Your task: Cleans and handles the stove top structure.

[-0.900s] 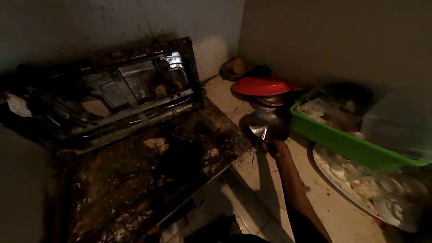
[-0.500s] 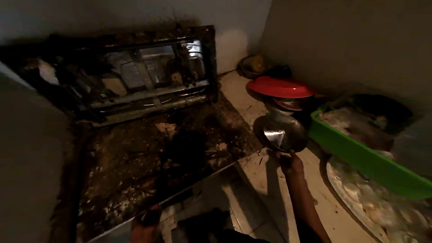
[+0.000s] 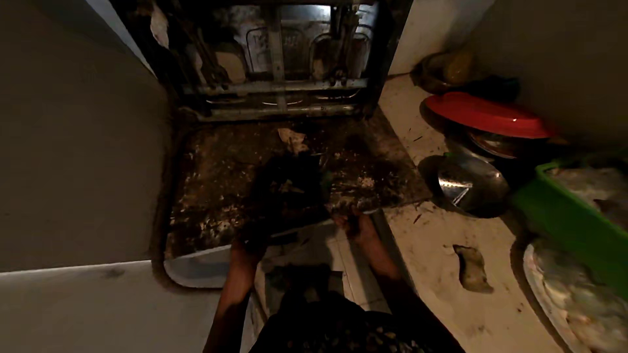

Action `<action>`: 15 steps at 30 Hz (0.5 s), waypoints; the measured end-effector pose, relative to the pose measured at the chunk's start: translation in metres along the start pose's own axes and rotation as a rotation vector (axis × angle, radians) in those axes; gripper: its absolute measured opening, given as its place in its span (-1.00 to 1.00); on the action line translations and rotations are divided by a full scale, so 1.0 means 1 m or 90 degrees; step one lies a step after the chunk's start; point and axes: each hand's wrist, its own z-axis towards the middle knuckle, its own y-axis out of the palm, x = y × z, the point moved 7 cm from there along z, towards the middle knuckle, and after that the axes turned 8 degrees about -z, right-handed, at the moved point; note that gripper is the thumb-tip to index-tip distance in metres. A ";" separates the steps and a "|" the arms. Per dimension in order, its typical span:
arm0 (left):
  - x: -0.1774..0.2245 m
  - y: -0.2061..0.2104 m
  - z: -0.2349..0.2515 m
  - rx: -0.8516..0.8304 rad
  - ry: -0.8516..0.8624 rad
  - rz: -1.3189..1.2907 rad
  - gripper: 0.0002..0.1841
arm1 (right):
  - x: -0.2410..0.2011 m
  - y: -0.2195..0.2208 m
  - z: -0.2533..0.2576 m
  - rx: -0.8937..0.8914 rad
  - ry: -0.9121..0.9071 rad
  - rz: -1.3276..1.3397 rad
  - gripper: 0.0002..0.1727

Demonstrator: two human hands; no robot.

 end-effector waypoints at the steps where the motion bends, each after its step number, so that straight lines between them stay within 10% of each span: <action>1: -0.003 0.000 0.011 0.011 -0.038 -0.081 -0.67 | -0.011 0.000 -0.003 0.017 -0.025 -0.021 -0.54; 15: 0.083 0.039 -0.008 -0.088 -0.073 -0.147 -0.77 | -0.084 0.055 -0.096 -0.033 -0.198 -0.109 -0.66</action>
